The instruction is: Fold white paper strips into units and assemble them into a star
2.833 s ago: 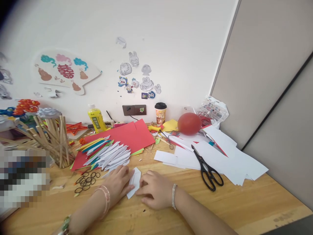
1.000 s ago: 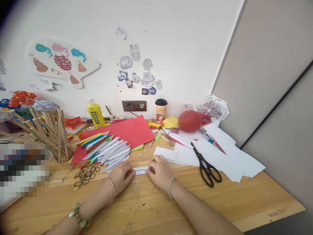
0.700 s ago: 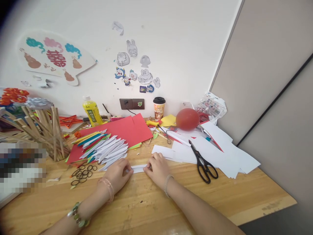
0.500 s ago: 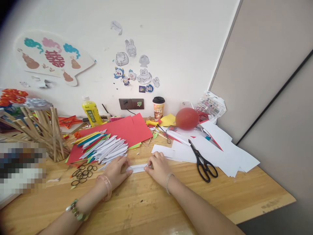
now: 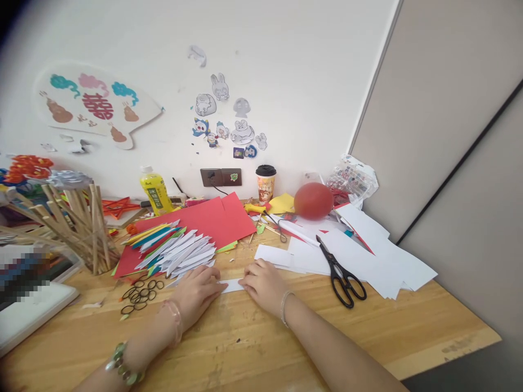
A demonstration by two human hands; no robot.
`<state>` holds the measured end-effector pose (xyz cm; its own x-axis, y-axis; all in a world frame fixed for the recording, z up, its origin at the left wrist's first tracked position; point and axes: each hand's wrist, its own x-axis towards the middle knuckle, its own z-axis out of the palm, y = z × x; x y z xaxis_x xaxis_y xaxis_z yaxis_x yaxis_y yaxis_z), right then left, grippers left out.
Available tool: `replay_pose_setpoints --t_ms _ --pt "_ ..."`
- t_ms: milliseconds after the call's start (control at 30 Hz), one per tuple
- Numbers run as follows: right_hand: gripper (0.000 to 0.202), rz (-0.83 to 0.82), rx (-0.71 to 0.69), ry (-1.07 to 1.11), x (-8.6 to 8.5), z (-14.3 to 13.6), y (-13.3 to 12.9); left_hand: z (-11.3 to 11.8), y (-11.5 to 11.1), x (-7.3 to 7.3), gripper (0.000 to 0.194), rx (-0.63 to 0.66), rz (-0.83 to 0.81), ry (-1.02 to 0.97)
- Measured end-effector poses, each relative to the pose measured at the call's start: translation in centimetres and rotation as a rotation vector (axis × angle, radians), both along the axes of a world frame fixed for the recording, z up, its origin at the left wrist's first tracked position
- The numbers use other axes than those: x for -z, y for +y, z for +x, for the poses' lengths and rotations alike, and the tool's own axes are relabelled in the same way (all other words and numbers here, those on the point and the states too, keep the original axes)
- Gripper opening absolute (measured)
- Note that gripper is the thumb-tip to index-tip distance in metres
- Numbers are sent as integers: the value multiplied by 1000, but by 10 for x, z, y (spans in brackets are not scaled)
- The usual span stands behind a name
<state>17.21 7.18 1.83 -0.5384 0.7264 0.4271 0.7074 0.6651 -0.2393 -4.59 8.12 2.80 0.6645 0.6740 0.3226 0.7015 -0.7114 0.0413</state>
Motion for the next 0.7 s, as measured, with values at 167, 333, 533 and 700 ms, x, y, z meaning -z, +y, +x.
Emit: replay_pose_setpoints --t_ms 167,333,533,700 --pt "13 178 -65 -159 3 0 3 2 0 0 17 137 94 126" --pt "23 306 -53 -293 7 -4 3 9 3 4 22 97 52 201" --pt "13 120 24 -125 3 -6 0 14 1 -7 18 28 -91 171" --pt "12 -84 129 94 1 -8 -1 19 -1 -10 21 -135 -261 -4"
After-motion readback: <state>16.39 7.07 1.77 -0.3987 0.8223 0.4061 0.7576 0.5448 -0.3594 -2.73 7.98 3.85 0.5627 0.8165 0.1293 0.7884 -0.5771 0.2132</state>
